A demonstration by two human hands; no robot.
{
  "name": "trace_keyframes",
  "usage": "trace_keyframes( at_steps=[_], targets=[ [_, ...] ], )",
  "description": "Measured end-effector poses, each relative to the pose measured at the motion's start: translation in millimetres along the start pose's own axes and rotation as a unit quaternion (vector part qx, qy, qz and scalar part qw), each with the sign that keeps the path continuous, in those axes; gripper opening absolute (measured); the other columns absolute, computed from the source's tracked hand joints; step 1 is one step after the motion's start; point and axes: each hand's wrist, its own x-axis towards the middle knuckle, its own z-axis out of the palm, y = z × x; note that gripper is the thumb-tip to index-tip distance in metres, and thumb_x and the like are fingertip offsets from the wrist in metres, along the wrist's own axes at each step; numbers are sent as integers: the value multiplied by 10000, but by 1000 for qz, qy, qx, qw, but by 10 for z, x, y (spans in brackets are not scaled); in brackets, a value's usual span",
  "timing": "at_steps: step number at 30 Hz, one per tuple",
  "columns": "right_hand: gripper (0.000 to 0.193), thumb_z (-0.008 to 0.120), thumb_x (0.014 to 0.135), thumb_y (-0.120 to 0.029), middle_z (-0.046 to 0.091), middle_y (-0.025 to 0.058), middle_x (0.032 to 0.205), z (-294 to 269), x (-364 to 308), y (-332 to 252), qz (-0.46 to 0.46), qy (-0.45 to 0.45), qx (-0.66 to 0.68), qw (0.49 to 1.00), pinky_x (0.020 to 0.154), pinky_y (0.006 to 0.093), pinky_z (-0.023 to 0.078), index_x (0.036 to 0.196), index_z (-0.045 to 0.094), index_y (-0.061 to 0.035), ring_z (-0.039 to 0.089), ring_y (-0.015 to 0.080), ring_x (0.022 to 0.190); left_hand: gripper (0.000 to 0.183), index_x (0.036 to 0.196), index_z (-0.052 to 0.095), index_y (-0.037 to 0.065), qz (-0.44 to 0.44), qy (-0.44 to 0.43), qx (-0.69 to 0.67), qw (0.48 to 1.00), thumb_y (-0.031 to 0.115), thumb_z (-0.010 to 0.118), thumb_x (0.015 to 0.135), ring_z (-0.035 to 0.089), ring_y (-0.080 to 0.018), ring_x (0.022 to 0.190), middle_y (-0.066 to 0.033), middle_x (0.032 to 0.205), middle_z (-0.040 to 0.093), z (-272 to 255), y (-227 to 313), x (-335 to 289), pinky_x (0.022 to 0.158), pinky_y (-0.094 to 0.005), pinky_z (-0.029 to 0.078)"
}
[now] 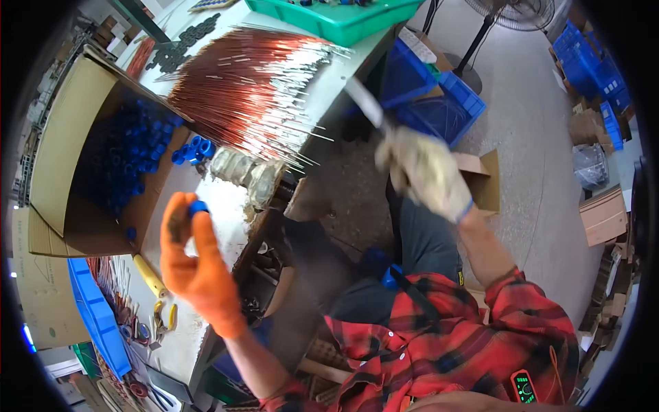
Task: The recorder is assembling electrical wires by attaching blue connectors to red wire strands on a workbench.
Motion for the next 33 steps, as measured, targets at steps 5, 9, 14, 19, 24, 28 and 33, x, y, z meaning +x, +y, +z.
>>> trace_keyframes(
  at_steps=[5, 9, 14, 19, 24, 28, 33],
  targets=[
    [342, 690, 1128, -358, 729, 80, 754, 171, -665, 428, 155, -171, -171, 958, 683, 348, 552, 1080, 826, -48, 676, 145, 669, 505, 1516, 649, -47, 89, -31, 44, 995, -8, 800, 1036, 712, -203, 1272, -169, 1387, 772, 485, 232, -393, 1095, -319, 562],
    [322, 700, 1115, -356, 779, 118, 815, 143, -755, 321, 192, -262, -54, 944, 720, 373, 572, 1144, 842, -69, 703, 173, 702, 484, 1434, 708, -63, 86, 46, -28, 995, -42, 846, 970, 755, -265, 1197, -209, 1297, 803, 659, 183, -421, 1123, -391, 554],
    [364, 666, 1134, -372, 787, 104, 813, 103, -732, 395, 180, -220, 34, 958, 729, 354, 575, 1145, 843, -55, 707, 165, 702, 492, 1432, 713, -53, 76, 6, 14, 997, -50, 855, 962, 749, -253, 1218, -199, 1310, 801, 767, 276, -508, 1132, -383, 548],
    [428, 604, 1156, -381, 662, 38, 700, 279, -809, 657, 118, -196, -3, 974, 585, 300, 472, 962, 770, -37, 580, 99, 580, 478, 1408, 732, -50, 76, 7, 5, 997, -50, 868, 950, 748, -244, 1227, -195, 1309, 805, 793, 260, -498, 1136, -379, 547],
    [425, 645, 1148, -409, 706, 12, 759, 178, -607, 390, 264, -203, 10, 943, 608, 281, 514, 1167, 847, -35, 615, 85, 631, 492, 1405, 734, -53, 67, -17, 6, 998, -56, 875, 934, 749, -246, 1226, -192, 1306, 808, 741, 237, -456, 1137, -382, 547],
    [328, 652, 1149, -312, 730, 43, 748, 114, -768, 362, 97, -329, 16, 939, 608, 305, 525, 1170, 841, -44, 635, 93, 625, 500, 1453, 700, -60, 72, -45, -11, 996, -16, 835, 973, 733, -267, 1270, -213, 1352, 789, 688, 206, -474, 1186, -406, 508],
    [323, 649, 1150, -309, 727, 49, 736, 146, -766, 334, 126, -343, 25, 930, 633, 319, 541, 1159, 839, -48, 641, 108, 628, 818, 1595, 545, -81, 148, -38, -222, 963, 609, 500, 1156, 643, -353, 1419, -271, 1536, 661, 809, -157, -524, 1260, -500, 449]
  ],
)
